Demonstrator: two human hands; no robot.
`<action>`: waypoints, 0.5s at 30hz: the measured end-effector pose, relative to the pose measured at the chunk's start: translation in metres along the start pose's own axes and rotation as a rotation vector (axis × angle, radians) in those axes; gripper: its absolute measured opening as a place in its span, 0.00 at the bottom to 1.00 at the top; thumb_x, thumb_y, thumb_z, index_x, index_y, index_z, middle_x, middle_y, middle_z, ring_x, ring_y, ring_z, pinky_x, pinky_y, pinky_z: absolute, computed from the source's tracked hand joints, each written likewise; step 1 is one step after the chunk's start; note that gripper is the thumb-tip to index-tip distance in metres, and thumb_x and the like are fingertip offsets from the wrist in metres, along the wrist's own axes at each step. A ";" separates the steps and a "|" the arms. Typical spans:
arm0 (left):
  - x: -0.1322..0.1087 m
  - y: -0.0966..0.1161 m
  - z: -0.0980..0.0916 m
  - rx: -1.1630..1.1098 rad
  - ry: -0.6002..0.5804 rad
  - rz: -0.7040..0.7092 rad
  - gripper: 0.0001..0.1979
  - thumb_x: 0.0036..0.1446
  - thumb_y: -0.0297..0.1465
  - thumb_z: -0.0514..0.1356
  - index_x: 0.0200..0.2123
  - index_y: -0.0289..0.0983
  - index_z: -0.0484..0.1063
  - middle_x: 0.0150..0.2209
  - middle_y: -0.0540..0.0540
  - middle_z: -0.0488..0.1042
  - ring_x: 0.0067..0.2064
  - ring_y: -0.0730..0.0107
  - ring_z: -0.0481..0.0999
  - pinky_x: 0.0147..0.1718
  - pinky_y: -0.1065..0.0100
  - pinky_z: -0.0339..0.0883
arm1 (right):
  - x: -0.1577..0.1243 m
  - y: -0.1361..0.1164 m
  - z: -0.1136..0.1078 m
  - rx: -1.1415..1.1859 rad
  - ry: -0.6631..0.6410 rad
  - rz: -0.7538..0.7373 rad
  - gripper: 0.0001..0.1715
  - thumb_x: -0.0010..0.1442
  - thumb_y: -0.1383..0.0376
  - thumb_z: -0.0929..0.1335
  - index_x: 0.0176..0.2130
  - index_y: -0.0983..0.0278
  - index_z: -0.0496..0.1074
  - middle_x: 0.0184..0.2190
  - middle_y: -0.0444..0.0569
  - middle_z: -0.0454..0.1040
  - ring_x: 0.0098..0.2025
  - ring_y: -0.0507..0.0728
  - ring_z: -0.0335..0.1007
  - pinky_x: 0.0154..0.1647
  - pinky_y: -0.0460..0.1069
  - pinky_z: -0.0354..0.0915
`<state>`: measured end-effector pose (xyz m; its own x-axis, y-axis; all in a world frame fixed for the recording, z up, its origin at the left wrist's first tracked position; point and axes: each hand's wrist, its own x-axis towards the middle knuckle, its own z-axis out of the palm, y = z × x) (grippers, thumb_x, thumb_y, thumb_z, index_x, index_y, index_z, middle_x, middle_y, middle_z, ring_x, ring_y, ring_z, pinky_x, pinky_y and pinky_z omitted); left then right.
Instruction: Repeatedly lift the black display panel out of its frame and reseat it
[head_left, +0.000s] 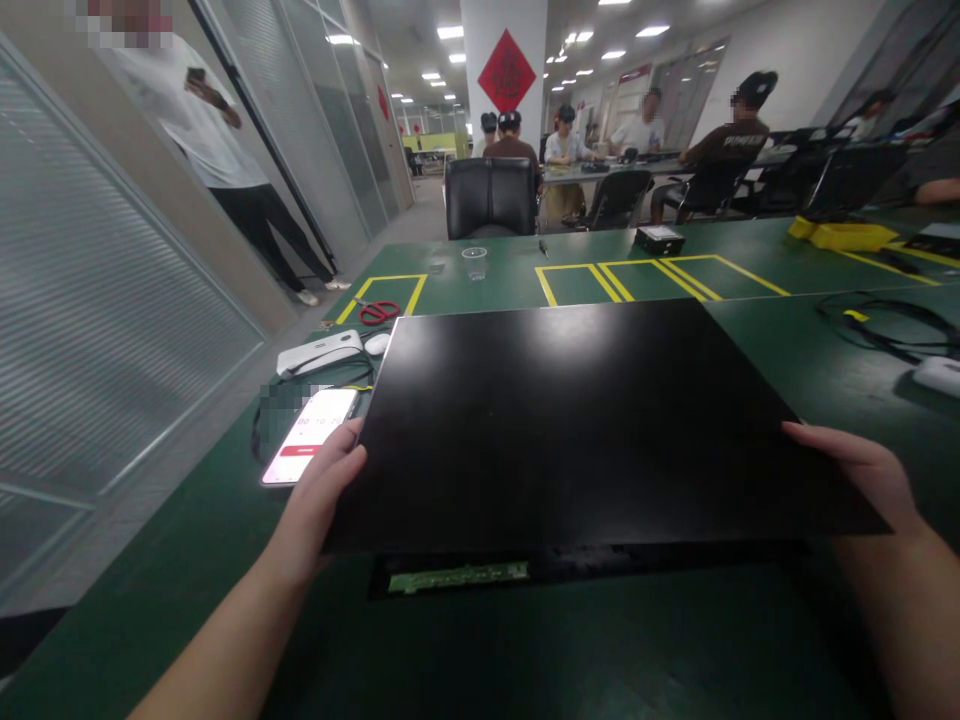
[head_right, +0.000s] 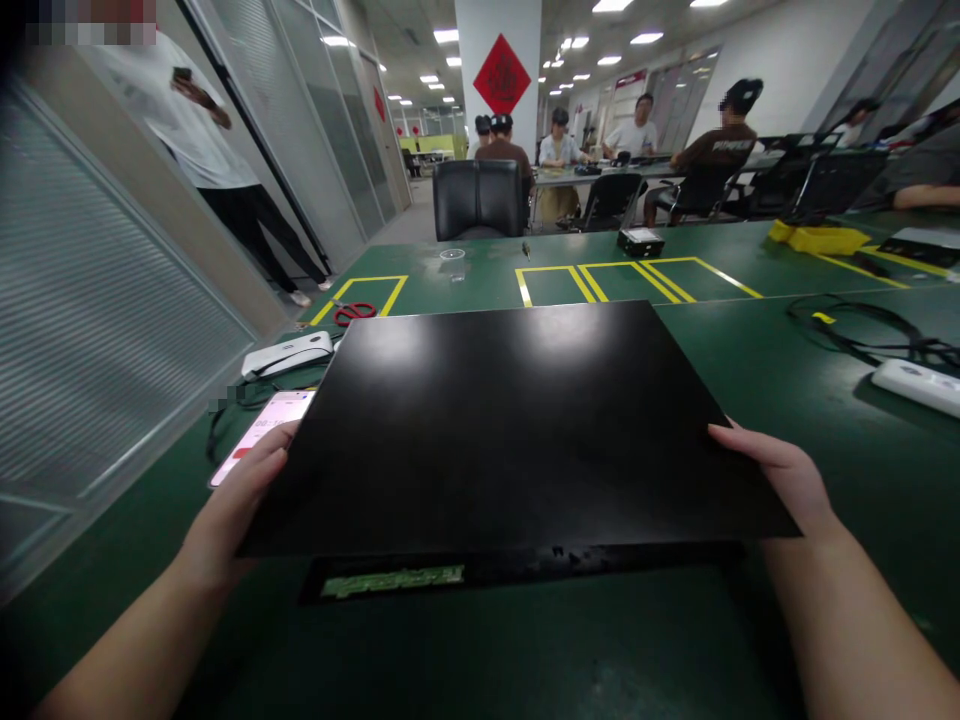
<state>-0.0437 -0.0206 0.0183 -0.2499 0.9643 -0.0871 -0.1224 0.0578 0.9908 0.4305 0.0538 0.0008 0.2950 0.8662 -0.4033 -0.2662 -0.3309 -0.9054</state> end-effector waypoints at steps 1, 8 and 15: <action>0.003 -0.002 -0.002 0.021 0.001 -0.001 0.30 0.56 0.49 0.71 0.57 0.39 0.79 0.51 0.41 0.86 0.55 0.39 0.84 0.48 0.52 0.82 | -0.002 0.001 0.002 0.007 0.013 0.015 0.24 0.42 0.61 0.75 0.43 0.53 0.83 0.44 0.52 0.87 0.47 0.73 0.85 0.48 0.69 0.83; 0.025 -0.020 -0.017 0.328 -0.074 0.079 0.34 0.62 0.57 0.62 0.61 0.41 0.80 0.65 0.38 0.80 0.70 0.36 0.72 0.67 0.45 0.68 | -0.015 0.002 0.021 0.151 0.066 -0.220 0.19 0.44 0.64 0.74 0.40 0.54 0.82 0.45 0.50 0.86 0.48 0.69 0.85 0.50 0.65 0.83; 0.024 -0.027 -0.019 0.801 -0.131 0.204 0.39 0.67 0.57 0.57 0.71 0.38 0.70 0.74 0.34 0.68 0.76 0.40 0.63 0.74 0.42 0.54 | 0.014 0.001 0.019 0.450 0.259 -0.359 0.14 0.42 0.73 0.71 0.31 0.58 0.72 0.33 0.43 0.79 0.32 0.56 0.79 0.36 0.54 0.82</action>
<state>-0.0652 -0.0037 -0.0128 -0.0734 0.9951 0.0659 0.6455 -0.0030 0.7638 0.4166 0.0731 -0.0038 0.6355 0.7564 -0.1549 -0.4529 0.2027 -0.8682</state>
